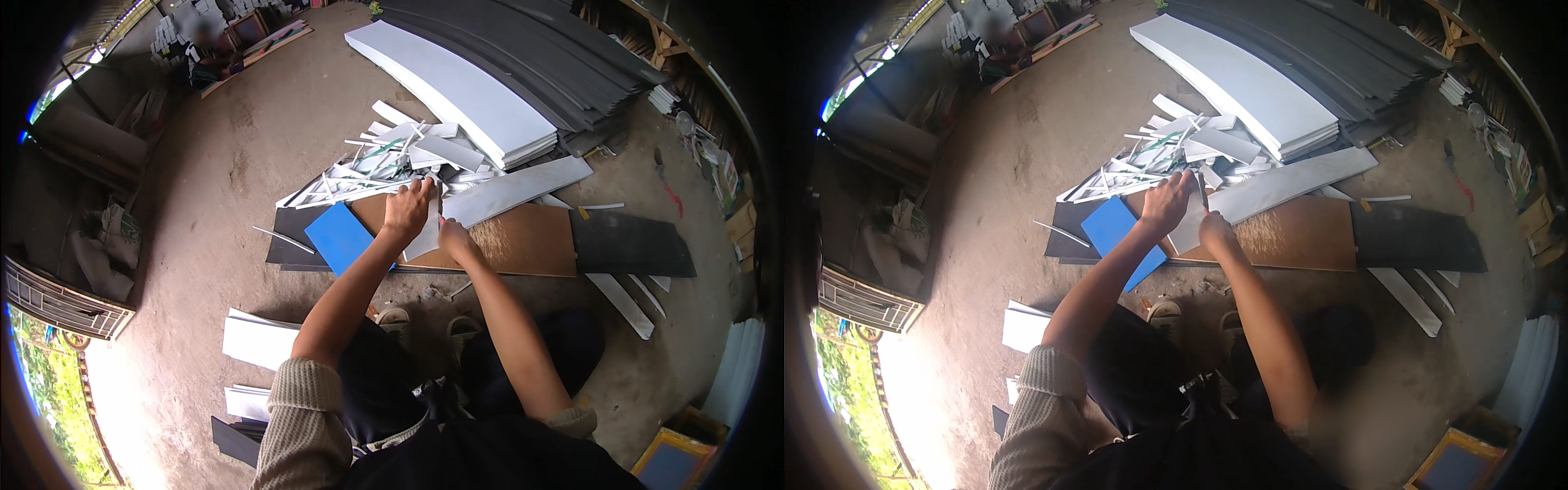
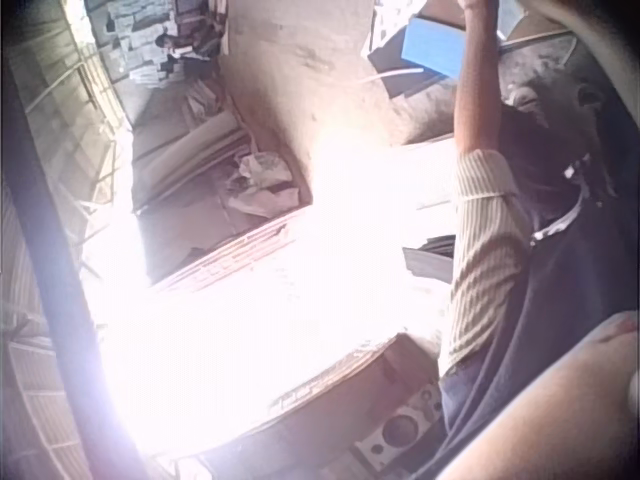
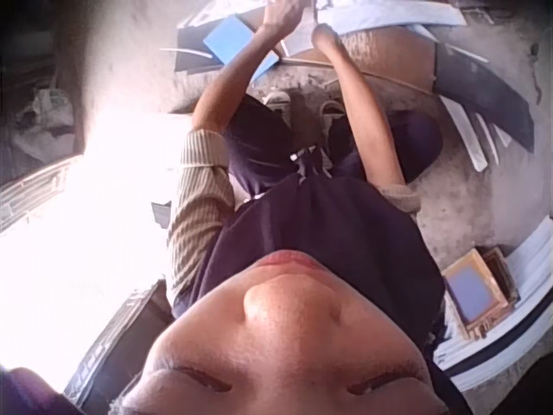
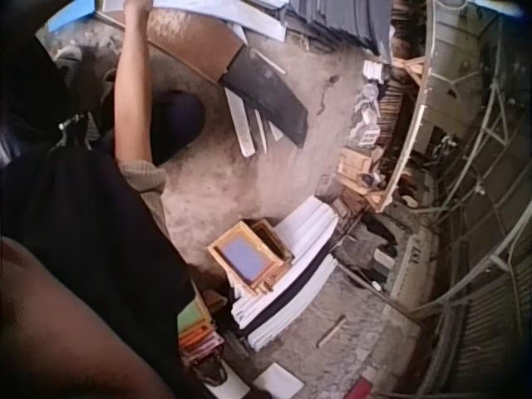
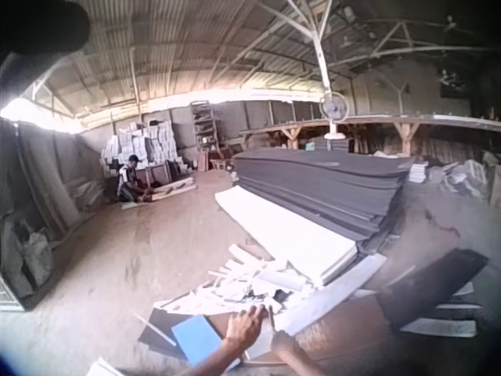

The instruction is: The person sits on the floor and uses a utility knife to cut white foam sheets to size, using a blue foam sheet as a template. They repeatedly align the template, cut along its edge, and stack the finished pieces.

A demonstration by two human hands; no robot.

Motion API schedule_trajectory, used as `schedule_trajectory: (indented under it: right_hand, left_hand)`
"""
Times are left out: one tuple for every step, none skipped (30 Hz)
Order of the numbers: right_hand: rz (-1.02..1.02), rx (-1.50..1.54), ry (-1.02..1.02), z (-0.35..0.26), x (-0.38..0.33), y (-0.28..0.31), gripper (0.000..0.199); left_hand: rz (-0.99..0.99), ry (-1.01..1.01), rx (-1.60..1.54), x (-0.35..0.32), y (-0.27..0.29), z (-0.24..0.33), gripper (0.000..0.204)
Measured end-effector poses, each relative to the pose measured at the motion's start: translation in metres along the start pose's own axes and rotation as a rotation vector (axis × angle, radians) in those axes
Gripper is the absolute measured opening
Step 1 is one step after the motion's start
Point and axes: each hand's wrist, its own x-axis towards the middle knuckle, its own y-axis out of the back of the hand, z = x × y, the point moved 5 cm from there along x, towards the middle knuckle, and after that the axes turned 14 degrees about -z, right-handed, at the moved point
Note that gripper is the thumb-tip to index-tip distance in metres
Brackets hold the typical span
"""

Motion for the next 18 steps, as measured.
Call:
schedule_trajectory:
  right_hand:
    - [-0.13, -0.037, 0.055, 0.01, 0.0, -0.016, 0.029]
    - [-0.073, -0.006, 0.017, 0.022, 0.0, -0.033, 0.03]
    - [-0.01, 0.021, -0.023, 0.035, 0.0, -0.047, 0.031]
    - [-0.011, 0.097, -0.065, 0.051, 0.005, -0.057, 0.027]
    - [-0.008, 0.085, -0.06, 0.054, 0.005, -0.063, 0.028]
    - [-0.012, 0.073, -0.063, 0.058, 0.003, -0.071, 0.03]
    - [-0.015, 0.06, -0.067, 0.062, 0.003, -0.077, 0.032]
    - [-0.025, 0.047, -0.067, 0.061, 0.002, -0.08, 0.03]
    - [-0.035, 0.034, -0.068, 0.06, 0.003, -0.081, 0.029]
    - [-0.043, 0.02, -0.07, 0.058, 0.004, -0.082, 0.028]
    - [-0.037, 0.006, -0.072, 0.06, 0.006, -0.083, 0.027]
    - [-0.03, -0.008, -0.075, 0.062, 0.008, -0.084, 0.026]
    - [-0.023, -0.023, -0.078, 0.065, 0.01, -0.085, 0.025]
    - [-0.042, 0.023, -0.089, 0.063, 0.009, -0.086, 0.023]
    - [-0.061, 0.068, -0.101, 0.062, 0.009, -0.087, 0.021]
    - [-0.079, 0.114, -0.114, 0.06, 0.009, -0.087, 0.02]
    - [-0.084, 0.101, -0.123, 0.059, 0.008, -0.087, 0.02]
    - [-0.089, 0.088, -0.131, 0.058, 0.008, -0.087, 0.02]
  left_hand:
    - [-0.019, 0.016, -0.042, 0.001, -0.001, -0.003, 0.032]
    - [-0.052, 0.016, -0.028, 0.0, 0.0, -0.001, 0.037]
    - [-0.079, 0.014, -0.023, 0.0, 0.002, 0.003, 0.042]
    - [0.034, -0.032, -0.024, 0.004, 0.007, 0.007, 0.049]
    - [-0.014, -0.051, -0.041, 0.006, 0.008, 0.007, 0.048]
    - [-0.07, -0.07, -0.063, 0.008, 0.012, 0.009, 0.047]
    - [-0.124, -0.091, -0.087, 0.011, 0.015, 0.012, 0.046]
    - [-0.13, -0.079, -0.044, 0.013, 0.013, 0.012, 0.041]
    - [-0.114, -0.133, -0.062, 0.012, 0.013, 0.011, 0.034]
    - [-0.118, -0.136, -0.063, 0.012, 0.012, 0.008, 0.03]
    - [-0.117, -0.144, -0.066, 0.012, 0.015, 0.009, 0.026]
    - [-0.107, -0.142, -0.067, 0.014, 0.015, 0.009, 0.025]
    - [-0.096, -0.141, -0.068, 0.016, 0.015, 0.009, 0.024]
    - [-0.09, -0.131, -0.069, 0.015, 0.014, 0.008, 0.023]
    - [-0.115, -0.121, -0.068, 0.016, 0.012, 0.006, 0.025]
    - [-0.14, -0.111, -0.068, 0.018, 0.011, 0.005, 0.027]
    - [-0.161, -0.101, -0.069, 0.02, 0.011, 0.004, 0.029]
    - [-0.195, -0.092, -0.07, 0.022, 0.009, 0.003, 0.028]
